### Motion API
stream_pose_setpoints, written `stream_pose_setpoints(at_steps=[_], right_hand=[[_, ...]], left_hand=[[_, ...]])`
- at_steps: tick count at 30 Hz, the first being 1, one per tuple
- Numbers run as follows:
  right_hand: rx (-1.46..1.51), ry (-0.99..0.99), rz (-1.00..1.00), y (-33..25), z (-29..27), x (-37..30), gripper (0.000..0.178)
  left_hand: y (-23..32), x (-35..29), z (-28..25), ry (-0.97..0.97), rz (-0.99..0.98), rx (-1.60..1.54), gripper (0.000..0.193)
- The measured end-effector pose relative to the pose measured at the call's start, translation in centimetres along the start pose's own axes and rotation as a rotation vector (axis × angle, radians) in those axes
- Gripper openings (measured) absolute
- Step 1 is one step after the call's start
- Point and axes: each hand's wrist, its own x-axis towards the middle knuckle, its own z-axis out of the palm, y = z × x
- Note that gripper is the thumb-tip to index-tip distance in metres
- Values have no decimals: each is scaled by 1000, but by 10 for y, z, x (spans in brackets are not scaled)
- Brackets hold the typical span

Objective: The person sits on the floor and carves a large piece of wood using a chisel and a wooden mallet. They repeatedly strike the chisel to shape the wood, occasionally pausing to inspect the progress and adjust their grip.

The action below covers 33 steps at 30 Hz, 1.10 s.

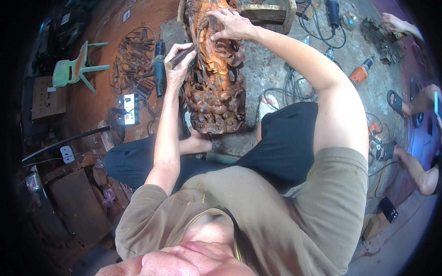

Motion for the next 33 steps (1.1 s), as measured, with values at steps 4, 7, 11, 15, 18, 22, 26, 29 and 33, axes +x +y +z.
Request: stream_pose_setpoints(at_steps=[4,7,11,15,18,22,26,29,33], right_hand=[[22,-19,28,-1,-1,1,89],[38,-11,19,2,0,0,90],[16,-28,-28,0,-6,2,90],[61,-70,36,-2,-2,4,92],[101,-114,92,-3,-9,3,94],[123,-118,142,-4,-11,2,93],[129,-141,157,-7,-11,3,94],[126,-138,159,-3,-8,4,93],[121,-130,145,-4,-8,3,92]], left_hand=[[7,6,-16,-106,-141,31,17],[5,11,-9,-34,-73,-16,17],[7,8,7,41,1,4,17],[7,2,-4,-32,4,-2,15],[15,10,-9,-103,-47,46,15],[7,15,3,-23,-12,-24,16],[-1,10,5,-10,18,-47,16],[8,9,-5,-94,-43,16,15],[0,15,-5,-88,-52,2,16]])
